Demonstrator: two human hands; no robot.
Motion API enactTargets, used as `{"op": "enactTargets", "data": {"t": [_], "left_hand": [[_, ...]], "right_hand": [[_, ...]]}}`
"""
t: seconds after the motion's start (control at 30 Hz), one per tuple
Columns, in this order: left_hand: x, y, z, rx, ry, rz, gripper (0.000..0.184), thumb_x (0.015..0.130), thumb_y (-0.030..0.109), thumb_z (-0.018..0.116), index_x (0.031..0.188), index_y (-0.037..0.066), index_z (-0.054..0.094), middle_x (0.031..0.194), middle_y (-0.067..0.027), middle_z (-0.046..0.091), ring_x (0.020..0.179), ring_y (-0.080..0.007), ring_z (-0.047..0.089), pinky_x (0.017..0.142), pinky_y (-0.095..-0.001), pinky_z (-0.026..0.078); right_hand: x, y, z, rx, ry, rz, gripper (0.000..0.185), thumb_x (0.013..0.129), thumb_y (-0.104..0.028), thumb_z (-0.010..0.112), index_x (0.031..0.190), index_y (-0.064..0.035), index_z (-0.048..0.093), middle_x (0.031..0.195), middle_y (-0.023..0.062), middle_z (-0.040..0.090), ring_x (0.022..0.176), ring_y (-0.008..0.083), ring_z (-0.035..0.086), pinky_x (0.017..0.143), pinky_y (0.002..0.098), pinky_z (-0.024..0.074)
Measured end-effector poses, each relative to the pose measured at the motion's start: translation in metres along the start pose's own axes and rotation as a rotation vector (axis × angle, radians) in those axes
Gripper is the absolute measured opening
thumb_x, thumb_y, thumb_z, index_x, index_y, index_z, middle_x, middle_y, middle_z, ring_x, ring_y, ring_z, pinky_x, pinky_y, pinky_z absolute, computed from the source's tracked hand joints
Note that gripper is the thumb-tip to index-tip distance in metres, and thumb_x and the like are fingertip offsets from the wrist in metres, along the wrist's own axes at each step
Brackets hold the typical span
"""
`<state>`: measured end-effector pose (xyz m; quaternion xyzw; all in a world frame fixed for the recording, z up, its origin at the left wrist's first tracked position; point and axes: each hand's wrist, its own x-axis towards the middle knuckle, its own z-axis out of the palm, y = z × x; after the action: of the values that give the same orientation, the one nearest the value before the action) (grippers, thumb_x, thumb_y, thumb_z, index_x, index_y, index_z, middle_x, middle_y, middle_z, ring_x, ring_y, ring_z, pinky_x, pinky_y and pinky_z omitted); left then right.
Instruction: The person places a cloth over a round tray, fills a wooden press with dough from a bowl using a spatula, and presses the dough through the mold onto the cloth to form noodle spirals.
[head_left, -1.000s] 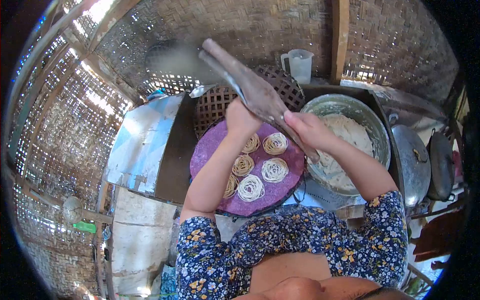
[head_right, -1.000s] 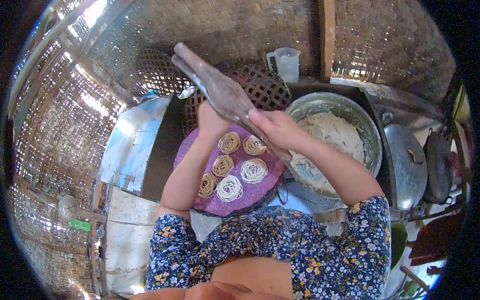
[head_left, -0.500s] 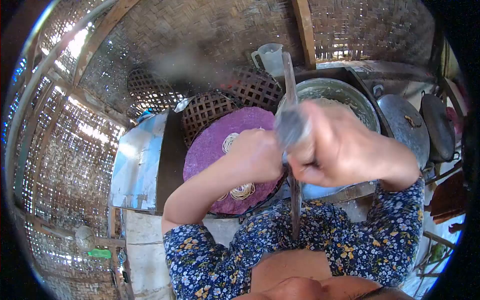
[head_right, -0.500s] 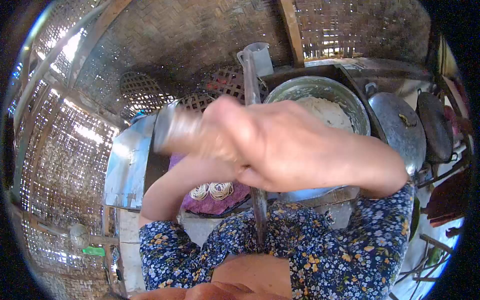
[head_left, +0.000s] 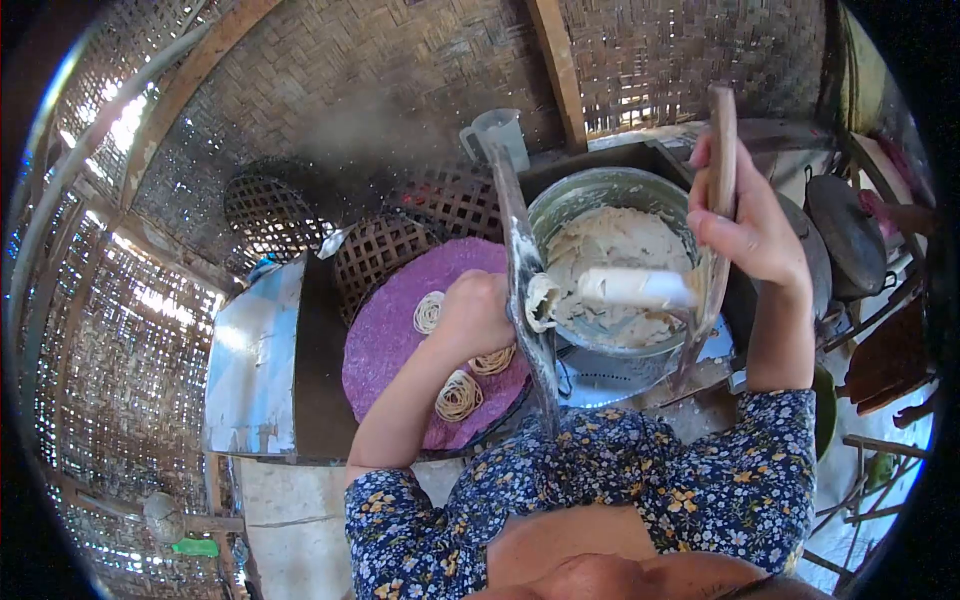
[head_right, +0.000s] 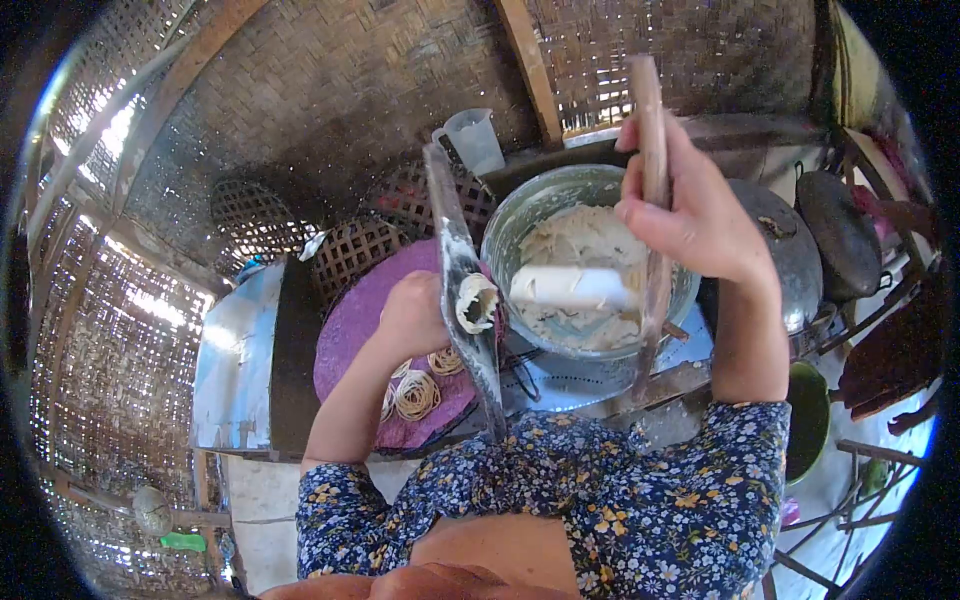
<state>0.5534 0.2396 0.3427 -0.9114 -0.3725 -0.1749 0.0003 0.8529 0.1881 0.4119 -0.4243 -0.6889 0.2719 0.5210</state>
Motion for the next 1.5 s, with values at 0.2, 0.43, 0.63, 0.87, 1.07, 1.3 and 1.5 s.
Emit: {"op": "enactTargets", "data": {"t": [0.2,0.43,0.63,0.87,1.07,1.3,1.5], "left_hand": [[0.018,0.009,0.015,-0.118,0.021,0.122,0.018,0.058,0.015,0.063,0.069,0.003,0.057,0.066,-0.0168,0.058,0.068,-0.0348,0.058,0.073,-0.0413,0.045],[0.02,0.022,0.01,0.044,-0.01,0.192,0.023,0.05,0.012,0.064,0.069,0.003,0.055,0.066,-0.0139,0.059,0.07,-0.0305,0.059,0.074,-0.0366,0.043],[0.02,0.024,0.018,0.042,0.018,0.134,0.022,0.051,0.014,0.065,0.069,0.005,0.056,0.066,-0.0125,0.059,0.069,-0.0287,0.059,0.075,-0.0361,0.043],[0.019,-0.01,0.032,-0.7,0.16,-0.019,0.036,0.067,0.019,0.067,0.1,0.004,0.06,0.089,-0.0102,0.064,0.078,-0.0241,0.061,0.069,-0.0368,0.05],[0.022,0.011,-0.001,-1.63,0.699,0.294,0.023,0.081,0.011,0.053,0.104,0.013,0.054,0.119,-0.0112,0.047,0.118,-0.0403,0.04,0.099,-0.0557,0.032],[-0.025,-0.018,-0.024,-1.515,0.786,0.05,0.017,0.086,0.015,0.048,0.103,0.015,0.05,0.107,-0.0056,0.048,0.117,-0.0371,0.041,0.098,-0.0522,0.033],[-0.071,-0.017,-0.034,-1.427,0.703,-0.168,0.025,0.086,0.02,0.052,0.109,0.012,0.048,0.105,-0.006,0.046,0.112,-0.0327,0.045,0.095,-0.0505,0.036]], "right_hand": [[-0.003,-0.009,0.011,-0.065,-0.029,0.006,0.041,0.07,-0.006,0.057,0.107,-0.0044,0.041,0.068,0.0026,0.051,0.062,0.0105,0.049,0.058,0.0265,0.0412],[0.005,-0.008,0.024,-0.247,0.106,-0.018,0.035,0.073,-0.013,0.057,0.102,-0.0017,0.042,0.064,0.0141,0.055,0.058,0.0283,0.057,0.057,0.0356,0.0444],[0.006,0.0,0.042,-0.433,0.357,-0.142,0.039,0.075,-0.015,0.06,0.103,-0.0014,0.037,0.067,0.0213,0.057,0.063,0.0386,0.06,0.056,0.0425,0.0466],[0.018,0.02,0.018,0.431,0.954,-0.539,0.022,0.082,-0.006,0.053,0.096,-0.0071,0.035,0.067,0.0096,0.052,0.057,0.0206,0.053,0.05,0.0299,0.0459],[-0.01,0.056,0.086,1.043,0.527,-0.216,0.022,0.09,-0.019,0.049,0.103,-0.0082,0.035,0.102,0.0151,0.055,0.089,0.0263,0.058,0.061,0.0298,0.0525],[-0.049,0.187,0.061,-0.963,-0.64,0.493,0.042,0.073,-0.016,0.063,0.112,-0.0011,0.053,0.107,0.017,0.058,0.096,0.0288,0.057,0.08,0.0358,0.047],[-0.058,0.218,0.04,-1.138,-1.084,0.52,0.032,0.069,-0.011,0.06,0.099,-0.0008,0.06,0.095,0.0183,0.062,0.086,0.0319,0.061,0.073,0.0398,0.0488]]}}
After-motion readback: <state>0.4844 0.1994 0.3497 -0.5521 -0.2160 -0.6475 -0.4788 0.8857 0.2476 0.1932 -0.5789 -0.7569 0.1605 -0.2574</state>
